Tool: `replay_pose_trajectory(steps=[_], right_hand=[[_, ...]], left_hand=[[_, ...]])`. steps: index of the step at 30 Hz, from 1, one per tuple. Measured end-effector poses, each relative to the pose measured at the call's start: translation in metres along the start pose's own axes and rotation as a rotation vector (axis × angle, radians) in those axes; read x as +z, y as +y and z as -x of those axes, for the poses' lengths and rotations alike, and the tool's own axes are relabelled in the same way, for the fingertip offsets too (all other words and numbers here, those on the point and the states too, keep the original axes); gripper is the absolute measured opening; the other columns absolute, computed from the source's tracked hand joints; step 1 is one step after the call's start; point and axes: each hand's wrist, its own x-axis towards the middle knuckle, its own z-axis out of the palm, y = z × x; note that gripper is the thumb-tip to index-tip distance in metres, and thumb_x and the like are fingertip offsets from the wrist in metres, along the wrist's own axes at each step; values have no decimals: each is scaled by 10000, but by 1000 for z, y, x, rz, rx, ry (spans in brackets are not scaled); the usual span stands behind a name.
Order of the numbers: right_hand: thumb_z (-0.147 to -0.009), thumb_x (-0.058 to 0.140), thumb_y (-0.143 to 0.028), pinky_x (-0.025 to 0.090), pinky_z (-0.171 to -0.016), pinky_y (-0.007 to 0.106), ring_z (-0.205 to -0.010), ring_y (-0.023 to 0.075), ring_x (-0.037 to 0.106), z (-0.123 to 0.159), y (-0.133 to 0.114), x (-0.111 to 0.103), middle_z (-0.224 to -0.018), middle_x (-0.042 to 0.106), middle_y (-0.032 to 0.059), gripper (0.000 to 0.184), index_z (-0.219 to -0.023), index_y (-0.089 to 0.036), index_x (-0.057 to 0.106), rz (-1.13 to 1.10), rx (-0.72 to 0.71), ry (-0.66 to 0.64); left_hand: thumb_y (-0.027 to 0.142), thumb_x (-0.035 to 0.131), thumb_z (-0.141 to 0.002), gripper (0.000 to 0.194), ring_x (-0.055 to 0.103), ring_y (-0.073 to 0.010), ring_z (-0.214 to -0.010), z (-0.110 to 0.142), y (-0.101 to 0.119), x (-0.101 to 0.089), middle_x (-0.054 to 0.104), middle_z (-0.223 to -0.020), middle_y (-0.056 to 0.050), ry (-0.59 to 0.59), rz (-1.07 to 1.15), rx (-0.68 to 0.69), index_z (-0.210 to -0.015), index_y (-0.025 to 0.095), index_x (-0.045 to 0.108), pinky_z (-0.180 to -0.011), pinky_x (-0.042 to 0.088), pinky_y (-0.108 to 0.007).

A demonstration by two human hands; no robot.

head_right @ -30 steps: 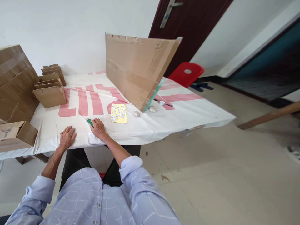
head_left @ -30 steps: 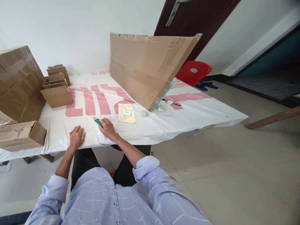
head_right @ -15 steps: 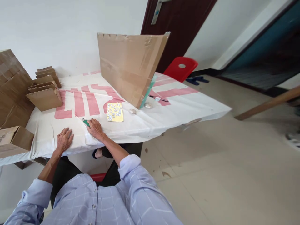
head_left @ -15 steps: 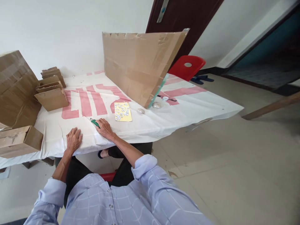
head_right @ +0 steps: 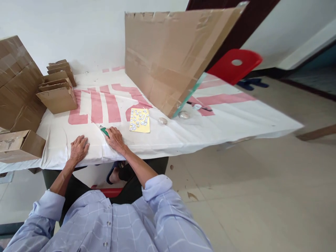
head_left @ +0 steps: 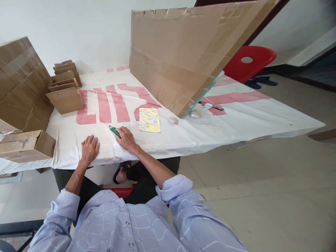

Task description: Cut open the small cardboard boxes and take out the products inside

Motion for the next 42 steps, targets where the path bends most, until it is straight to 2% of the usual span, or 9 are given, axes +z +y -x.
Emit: replay_pose_trajectory(steps=[11, 17, 20, 23, 26, 30, 33, 38, 42], right_hand=[[-999, 592, -168, 480, -1021, 450, -1154, 337, 594, 11, 2, 4, -1221, 719, 162, 321, -1293, -184, 719, -14, -21, 51], [-984, 591, -214, 522, -1009, 460, -1115, 325, 625, 25, 15, 14, -1168, 737, 140, 308, -1266, -210, 716, -50, -81, 146], [-992, 589, -233, 543, -1007, 469, -1105, 323, 642, 31, 20, 15, -1166, 742, 138, 304, -1268, -214, 716, -63, -106, 181], [-1012, 578, -250, 557, -997, 481, -1093, 328, 651, 35, 22, 14, -1159, 745, 138, 298, -1273, -219, 720, -66, -96, 201], [-1017, 579, -254, 562, -996, 491, -1080, 331, 660, 37, 22, 12, -1144, 749, 138, 291, -1269, -222, 722, -61, -90, 215], [-1016, 584, -246, 566, -1005, 496, -1088, 334, 677, 38, 23, 11, -1152, 758, 146, 281, -1262, -219, 716, -47, -99, 230], [-1016, 584, -248, 569, -1009, 504, -1089, 338, 681, 39, 23, 10, -1152, 760, 148, 278, -1260, -223, 715, -47, -85, 225], [-1014, 582, -247, 562, -1002, 508, -1086, 341, 671, 39, 25, 10, -1155, 755, 148, 298, -1278, -228, 718, -65, -56, 223], [-1002, 588, -239, 554, -983, 506, -1078, 343, 658, 39, 27, 11, -1152, 750, 147, 306, -1278, -230, 719, -67, -51, 235]], left_hand=[[300, 554, -1075, 356, 531, -412, -1584, 7, 6, 3, 649, -1619, -213, 25, 108, 9, -1369, 196, 727, -1267, 433, -617], [276, 660, -1038, 278, 644, -359, -1470, 22, 6, 9, 719, -1514, -185, 74, 130, 12, -1295, 215, 746, -1186, 551, -554], [258, 627, -1061, 262, 706, -333, -1358, 33, 8, 7, 745, -1416, -197, 126, 158, 10, -1294, 208, 736, -1119, 610, -530], [228, 587, -1089, 229, 735, -295, -1245, 52, 18, -9, 760, -1303, -175, 290, 232, 71, -1275, 234, 721, -1070, 635, -497], [163, 648, -1053, 264, 723, -287, -1231, 70, 21, -44, 755, -1243, -133, 565, 244, 147, -1291, 268, 697, -1071, 620, -499], [159, 704, -1016, 282, 665, -317, -1330, 79, -11, -103, 711, -1295, -125, 813, 66, -14, -1274, 272, 716, -1161, 553, -553], [274, 688, -1028, 220, 603, -359, -1430, 75, -55, -131, 678, -1387, -157, 826, -58, -272, -1240, 232, 734, -1246, 471, -613], [403, 706, -989, 359, 518, -405, -1537, 71, -108, -136, 628, -1567, -168, 612, -66, -608, -1304, 239, 751, -1296, 389, -668], [431, 710, -992, 327, 514, -408, -1538, 71, -107, -129, 637, -1565, -141, 561, -55, -630, -1266, 265, 776, -1298, 376, -666]])
